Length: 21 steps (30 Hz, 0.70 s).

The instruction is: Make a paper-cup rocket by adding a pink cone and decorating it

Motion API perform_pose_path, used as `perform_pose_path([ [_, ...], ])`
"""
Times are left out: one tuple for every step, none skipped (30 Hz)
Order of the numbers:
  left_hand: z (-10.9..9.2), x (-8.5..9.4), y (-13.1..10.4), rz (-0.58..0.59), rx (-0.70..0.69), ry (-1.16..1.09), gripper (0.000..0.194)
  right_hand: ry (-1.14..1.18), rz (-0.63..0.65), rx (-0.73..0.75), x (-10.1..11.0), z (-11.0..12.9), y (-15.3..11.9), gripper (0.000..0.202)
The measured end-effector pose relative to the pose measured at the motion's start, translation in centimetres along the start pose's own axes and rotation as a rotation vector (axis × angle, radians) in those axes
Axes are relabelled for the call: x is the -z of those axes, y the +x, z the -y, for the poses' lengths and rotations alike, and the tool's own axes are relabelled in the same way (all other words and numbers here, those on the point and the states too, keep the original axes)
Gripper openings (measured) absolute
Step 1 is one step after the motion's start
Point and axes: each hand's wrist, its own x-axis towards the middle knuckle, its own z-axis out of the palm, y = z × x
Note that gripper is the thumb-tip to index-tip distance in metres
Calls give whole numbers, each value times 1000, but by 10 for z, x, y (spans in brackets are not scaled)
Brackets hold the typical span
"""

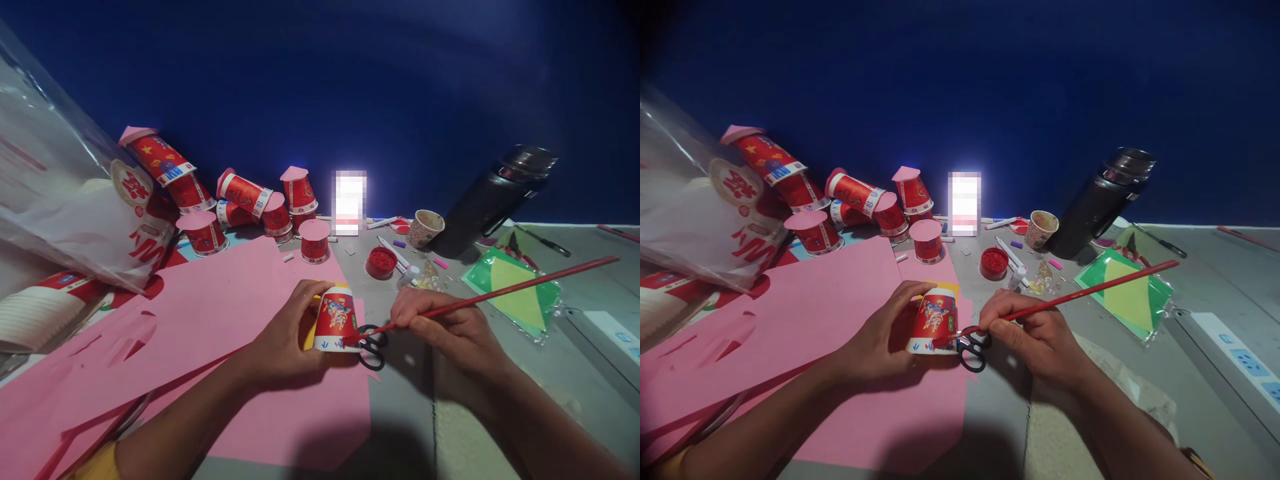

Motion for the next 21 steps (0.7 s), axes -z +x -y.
perform_pose_path([
  [0,1,0,5,3,-8,79,24,-35,12,0,0,0,16],
  [0,1,0,13,9,-19,79,49,-72,18,1,-1,0,15],
  [0,2,0,21,15,-29,79,71,-108,17,1,-2,-1,14],
  [0,3,0,28,16,-33,78,83,-140,10,1,-3,-1,14],
  [1,4,0,32,14,-28,79,87,-163,1,2,-4,-2,13],
  [1,5,0,33,8,-13,79,83,-183,-12,2,-5,-2,13],
  [2,5,0,29,3,7,79,76,-198,-22,2,-6,-3,14],
  [2,6,0,20,-1,25,79,68,-205,-29,2,-7,-3,14],
  [3,6,-1,10,-7,39,78,64,-214,-33,2,-8,-3,13],
  [2,6,-1,0,-13,52,77,61,-219,-35,1,-8,-4,12],
  [2,5,-1,-9,-19,62,76,62,-222,-37,1,-9,-4,12],
  [2,5,-2,-18,-26,68,77,63,-222,-37,1,-9,-4,11],
  [1,4,-2,-27,-28,71,78,63,-220,-33,1,-9,-3,11],
  [1,2,-2,-33,-26,69,80,61,-216,-26,0,-9,-3,11],
  [1,1,-2,-37,-16,63,81,56,-208,-14,0,-8,-3,11],
  [1,0,-3,-39,-2,49,81,46,-193,1,0,-8,-2,11],
  [1,-2,-3,-34,15,27,81,36,-174,20,0,-7,-2,11],
  [1,-3,-4,-25,33,0,80,24,-155,38,-1,-6,-1,11],
  [2,-3,-4,-12,50,-27,79,13,-135,53,-2,-5,-1,12],
  [2,-3,-4,1,60,-48,80,3,-115,64,-3,-4,0,12],
  [3,-3,-4,12,62,-53,81,-6,-98,71,-4,-3,0,13],
])
